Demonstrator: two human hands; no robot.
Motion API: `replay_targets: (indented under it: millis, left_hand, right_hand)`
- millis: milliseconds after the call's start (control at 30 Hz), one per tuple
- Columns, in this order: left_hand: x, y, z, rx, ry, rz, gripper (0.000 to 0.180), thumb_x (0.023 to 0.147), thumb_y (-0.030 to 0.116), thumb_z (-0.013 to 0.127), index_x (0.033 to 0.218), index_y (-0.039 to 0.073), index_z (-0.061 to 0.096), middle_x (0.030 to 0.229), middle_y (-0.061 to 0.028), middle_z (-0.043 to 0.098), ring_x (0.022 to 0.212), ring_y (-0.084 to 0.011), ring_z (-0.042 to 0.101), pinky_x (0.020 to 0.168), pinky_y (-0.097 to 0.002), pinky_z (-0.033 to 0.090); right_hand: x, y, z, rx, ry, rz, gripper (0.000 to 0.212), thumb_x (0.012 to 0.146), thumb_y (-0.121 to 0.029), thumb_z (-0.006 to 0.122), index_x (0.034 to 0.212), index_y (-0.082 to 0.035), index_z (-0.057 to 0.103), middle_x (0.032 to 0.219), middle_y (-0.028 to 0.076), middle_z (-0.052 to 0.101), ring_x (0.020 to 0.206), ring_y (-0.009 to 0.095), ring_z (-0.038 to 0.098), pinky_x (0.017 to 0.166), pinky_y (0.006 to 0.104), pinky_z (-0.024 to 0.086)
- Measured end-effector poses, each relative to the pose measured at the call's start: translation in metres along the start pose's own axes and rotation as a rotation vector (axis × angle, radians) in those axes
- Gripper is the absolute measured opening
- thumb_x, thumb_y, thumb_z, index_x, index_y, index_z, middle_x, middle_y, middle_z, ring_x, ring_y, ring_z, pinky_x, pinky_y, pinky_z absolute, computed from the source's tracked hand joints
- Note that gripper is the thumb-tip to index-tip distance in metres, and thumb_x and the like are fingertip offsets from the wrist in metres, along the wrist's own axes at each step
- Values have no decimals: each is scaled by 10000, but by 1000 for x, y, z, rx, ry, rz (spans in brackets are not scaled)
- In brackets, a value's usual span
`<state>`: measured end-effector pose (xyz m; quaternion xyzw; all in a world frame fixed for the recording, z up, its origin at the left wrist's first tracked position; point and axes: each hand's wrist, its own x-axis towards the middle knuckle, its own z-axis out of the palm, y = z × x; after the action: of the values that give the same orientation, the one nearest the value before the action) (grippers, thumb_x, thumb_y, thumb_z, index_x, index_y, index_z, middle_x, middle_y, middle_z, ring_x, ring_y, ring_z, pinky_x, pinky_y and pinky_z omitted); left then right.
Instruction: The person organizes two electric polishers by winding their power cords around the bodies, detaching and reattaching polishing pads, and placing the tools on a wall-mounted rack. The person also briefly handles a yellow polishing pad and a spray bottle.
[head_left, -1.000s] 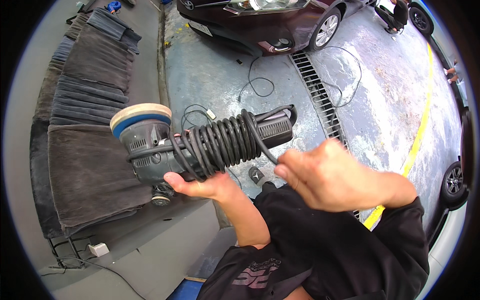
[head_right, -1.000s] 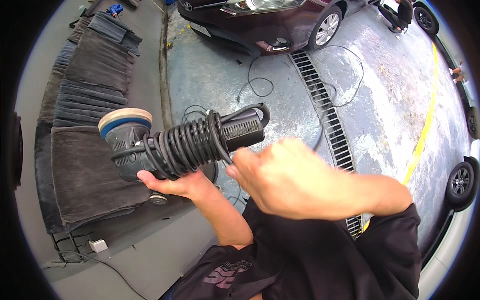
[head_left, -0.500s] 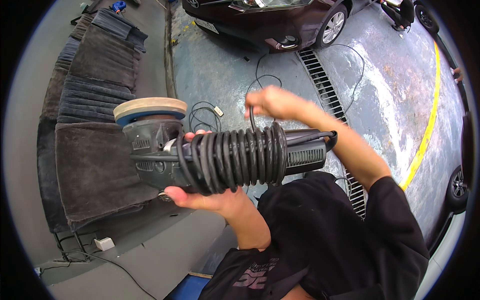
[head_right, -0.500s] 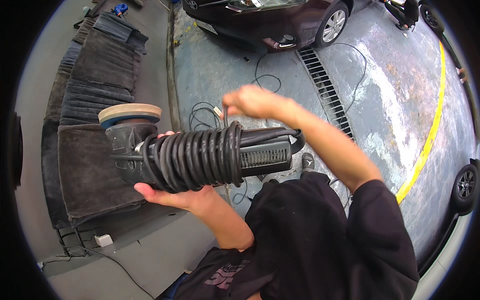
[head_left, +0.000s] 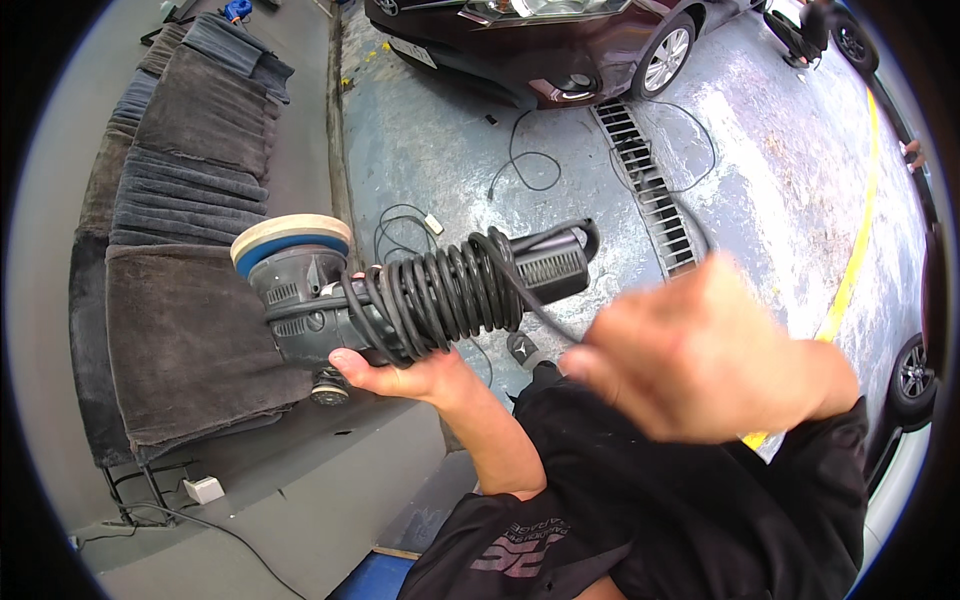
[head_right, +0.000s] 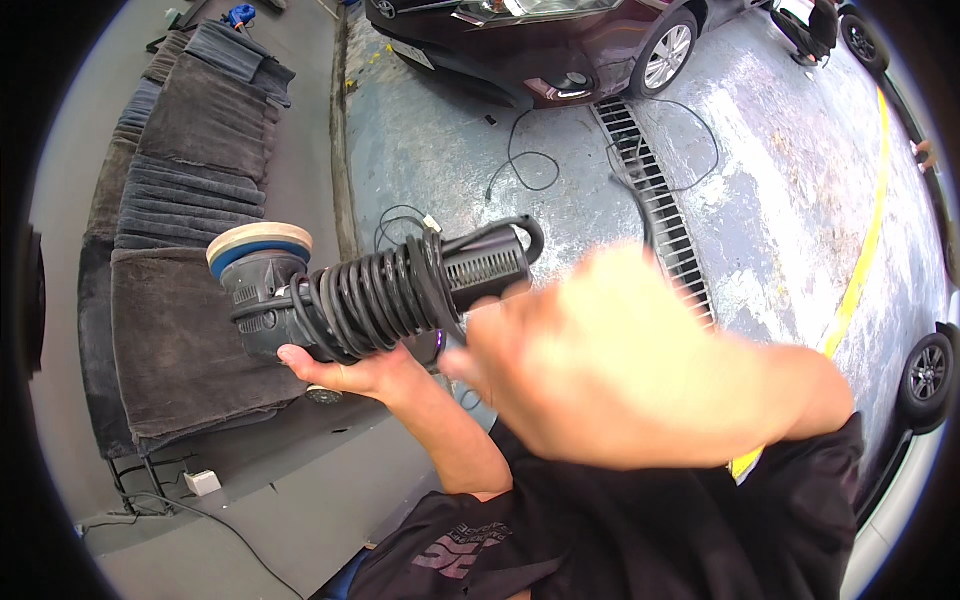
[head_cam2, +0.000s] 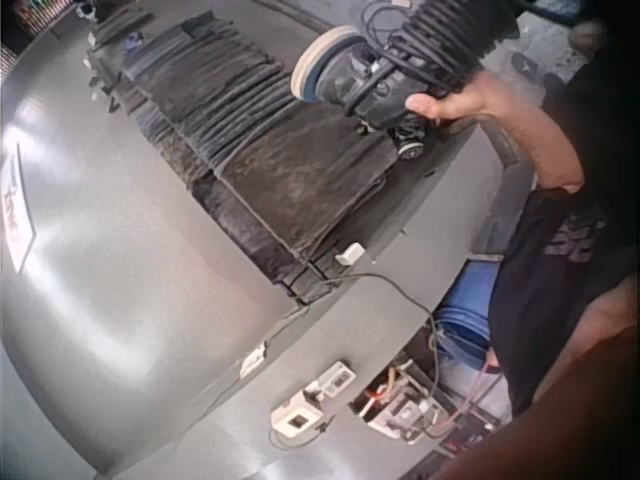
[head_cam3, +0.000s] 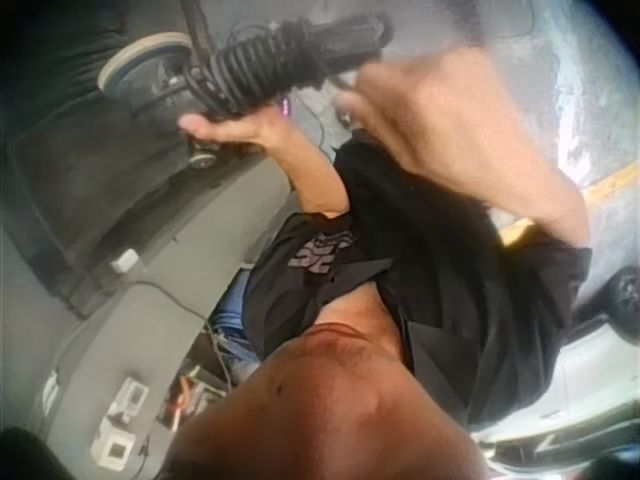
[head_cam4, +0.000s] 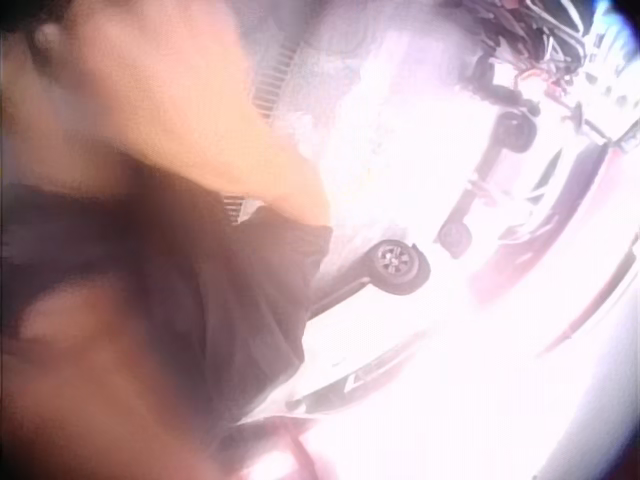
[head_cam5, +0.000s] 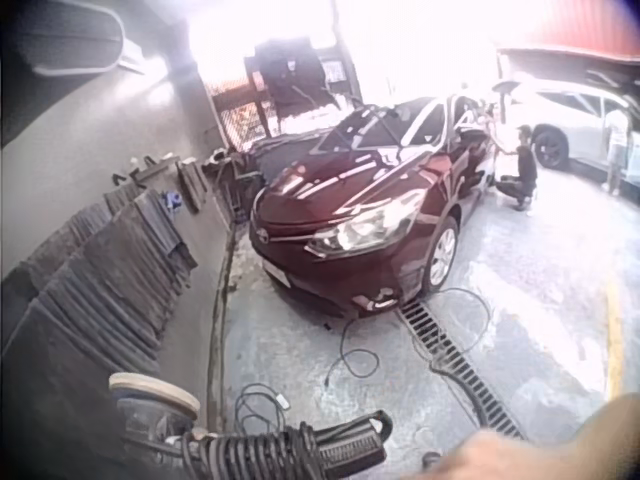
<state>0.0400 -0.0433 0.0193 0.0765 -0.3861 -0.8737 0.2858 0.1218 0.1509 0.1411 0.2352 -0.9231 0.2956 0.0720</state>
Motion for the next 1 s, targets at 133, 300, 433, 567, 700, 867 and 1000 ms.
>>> replay_targets:
  millis: [133,300,433,567,700,867,1000]
  left_hand:
    - [-1,3,13,11,67,35,706,863,564,489,1290,1,480,1188,-156,585,1018,-299,631,865,-466,543]
    - [-13,20,23,-13,77,-110,749,865,647,422,1231,0,514,1046,-167,621,902,-276,657,791,-427,564]
    - [-25,34,11,-101,-202,-197,751,866,634,437,1222,-20,529,1083,-171,621,1003,-285,623,893,-457,514]
    - [-13,16,-2,-285,-253,-336,792,830,656,478,1216,-34,517,1115,-184,602,1006,-299,615,897,-459,507]
    - [-3,6,-13,-111,-144,-213,775,815,628,522,1220,-33,508,1119,-184,596,1015,-302,614,869,-463,526]
    - [3,1,-10,-50,-177,-137,770,806,608,539,1224,-37,494,1130,-182,578,1028,-301,599,868,-454,520]
    - [-2,-4,-4,-47,-210,-77,828,761,590,588,1288,-29,430,1165,-188,542,1021,-287,592,852,-426,518]
  right_hand:
    - [-28,0,85,292,-82,144,227,914,-144,581,758,-26,466,485,115,465,401,335,504,371,426,375]
    - [-20,64,186,645,-134,68,238,965,-236,520,1038,-17,575,855,205,639,818,402,616,676,480,463]
    - [38,140,197,609,-243,174,221,928,-223,552,1030,-37,614,942,171,678,878,327,656,746,433,487]
    - [92,163,95,-9,72,-177,283,796,-254,694,856,-13,559,751,142,578,730,375,599,641,447,470]
    - [87,97,16,-349,44,-205,320,669,-313,781,622,-47,609,598,104,598,634,323,622,552,416,462]
    - [49,39,4,-314,36,-59,292,731,-242,758,642,-40,566,593,83,544,547,304,570,511,399,436]
    - [40,33,6,-132,80,47,212,775,-175,718,688,-19,604,589,117,553,554,328,568,509,409,431]
